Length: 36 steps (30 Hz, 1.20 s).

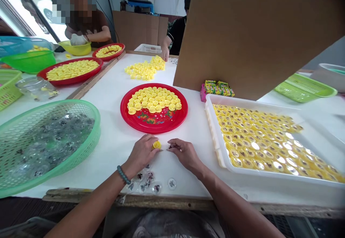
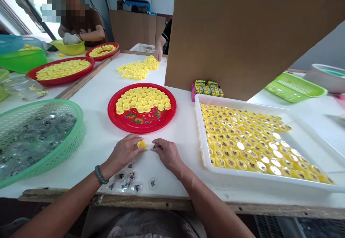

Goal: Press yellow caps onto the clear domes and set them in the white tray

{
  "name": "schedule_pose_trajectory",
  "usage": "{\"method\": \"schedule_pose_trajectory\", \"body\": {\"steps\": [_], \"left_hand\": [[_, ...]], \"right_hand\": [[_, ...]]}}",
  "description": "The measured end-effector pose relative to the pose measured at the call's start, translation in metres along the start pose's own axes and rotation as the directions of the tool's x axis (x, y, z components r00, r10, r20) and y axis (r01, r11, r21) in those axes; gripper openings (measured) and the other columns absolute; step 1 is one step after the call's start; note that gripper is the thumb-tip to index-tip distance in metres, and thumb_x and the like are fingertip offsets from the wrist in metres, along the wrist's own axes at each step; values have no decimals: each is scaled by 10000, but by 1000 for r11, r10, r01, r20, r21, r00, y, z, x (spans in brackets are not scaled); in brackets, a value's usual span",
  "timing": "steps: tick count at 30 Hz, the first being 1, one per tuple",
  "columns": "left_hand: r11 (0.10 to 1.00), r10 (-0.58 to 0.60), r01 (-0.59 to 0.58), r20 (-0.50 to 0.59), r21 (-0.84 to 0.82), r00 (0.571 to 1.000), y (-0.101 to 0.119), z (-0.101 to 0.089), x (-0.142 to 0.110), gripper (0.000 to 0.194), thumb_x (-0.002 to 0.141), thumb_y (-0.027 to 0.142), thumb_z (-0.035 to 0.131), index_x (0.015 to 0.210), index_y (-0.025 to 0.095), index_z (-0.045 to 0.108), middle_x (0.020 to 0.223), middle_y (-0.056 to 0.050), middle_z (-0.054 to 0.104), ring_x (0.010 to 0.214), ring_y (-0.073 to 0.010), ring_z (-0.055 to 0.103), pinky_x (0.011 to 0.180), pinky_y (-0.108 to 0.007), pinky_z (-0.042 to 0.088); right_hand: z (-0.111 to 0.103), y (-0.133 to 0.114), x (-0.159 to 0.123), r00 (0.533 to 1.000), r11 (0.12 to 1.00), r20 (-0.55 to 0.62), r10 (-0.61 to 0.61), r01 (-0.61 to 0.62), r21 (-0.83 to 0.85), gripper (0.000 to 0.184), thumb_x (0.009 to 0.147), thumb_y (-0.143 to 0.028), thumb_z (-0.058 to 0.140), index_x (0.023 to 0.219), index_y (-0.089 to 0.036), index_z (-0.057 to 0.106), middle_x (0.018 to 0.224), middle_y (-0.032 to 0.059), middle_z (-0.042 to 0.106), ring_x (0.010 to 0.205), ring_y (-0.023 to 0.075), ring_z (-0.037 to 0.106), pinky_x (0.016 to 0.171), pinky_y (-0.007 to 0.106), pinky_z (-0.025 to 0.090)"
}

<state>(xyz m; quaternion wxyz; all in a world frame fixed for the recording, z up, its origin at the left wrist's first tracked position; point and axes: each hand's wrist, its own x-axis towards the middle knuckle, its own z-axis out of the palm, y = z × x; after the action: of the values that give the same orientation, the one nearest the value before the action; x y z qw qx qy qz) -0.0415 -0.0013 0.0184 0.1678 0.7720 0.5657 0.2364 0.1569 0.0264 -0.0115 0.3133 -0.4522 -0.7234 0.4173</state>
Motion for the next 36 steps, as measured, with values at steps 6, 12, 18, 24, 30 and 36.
{"method": "schedule_pose_trajectory", "body": {"steps": [6,12,18,24,30,36], "left_hand": [[923,-137,93,-94,-375,986,18,-9,-7,195,850,236,557,1008,207,669,974,-36,665,877,-169,607,798,-273,480],[675,-311,182,-53,-715,949,47,-6,-4,177,817,305,606,941,226,705,922,-25,690,840,-166,617,757,-253,480],[351,-542,281,50,-893,839,56,5,-1,215,682,318,734,842,177,705,820,-44,700,757,-164,608,709,-254,472],[230,-586,254,75,-940,807,66,11,5,185,648,298,759,760,167,690,654,13,617,640,-97,508,622,-201,412],[286,-549,214,24,-934,836,59,6,6,168,685,286,738,779,168,664,721,0,639,680,-108,542,650,-212,431],[378,-451,230,38,-897,892,58,-9,4,164,722,293,704,833,175,675,827,-38,680,774,-162,602,722,-258,469]], "right_hand": [[-2,-26,2,985,841,13,175,-156,518,140,693,-229,688,823,-192,652,733,6,685,697,149,634,699,289,498],[-8,-36,2,983,679,0,183,-126,724,188,677,-292,741,775,-174,632,718,7,671,698,146,631,712,310,502],[-5,-35,2,978,585,-5,208,-120,802,173,683,-279,748,766,-176,637,726,-1,638,689,126,597,671,269,484],[-2,-38,4,970,418,27,244,-130,899,160,669,-278,763,743,-189,652,739,-8,613,659,99,523,655,236,430],[-6,-39,1,981,556,42,192,-144,819,147,763,-319,685,734,-176,667,746,13,632,695,113,506,674,247,384],[-5,-37,0,989,707,54,135,-134,695,181,779,-355,662,767,-175,667,714,10,621,684,126,505,665,259,385]]}}
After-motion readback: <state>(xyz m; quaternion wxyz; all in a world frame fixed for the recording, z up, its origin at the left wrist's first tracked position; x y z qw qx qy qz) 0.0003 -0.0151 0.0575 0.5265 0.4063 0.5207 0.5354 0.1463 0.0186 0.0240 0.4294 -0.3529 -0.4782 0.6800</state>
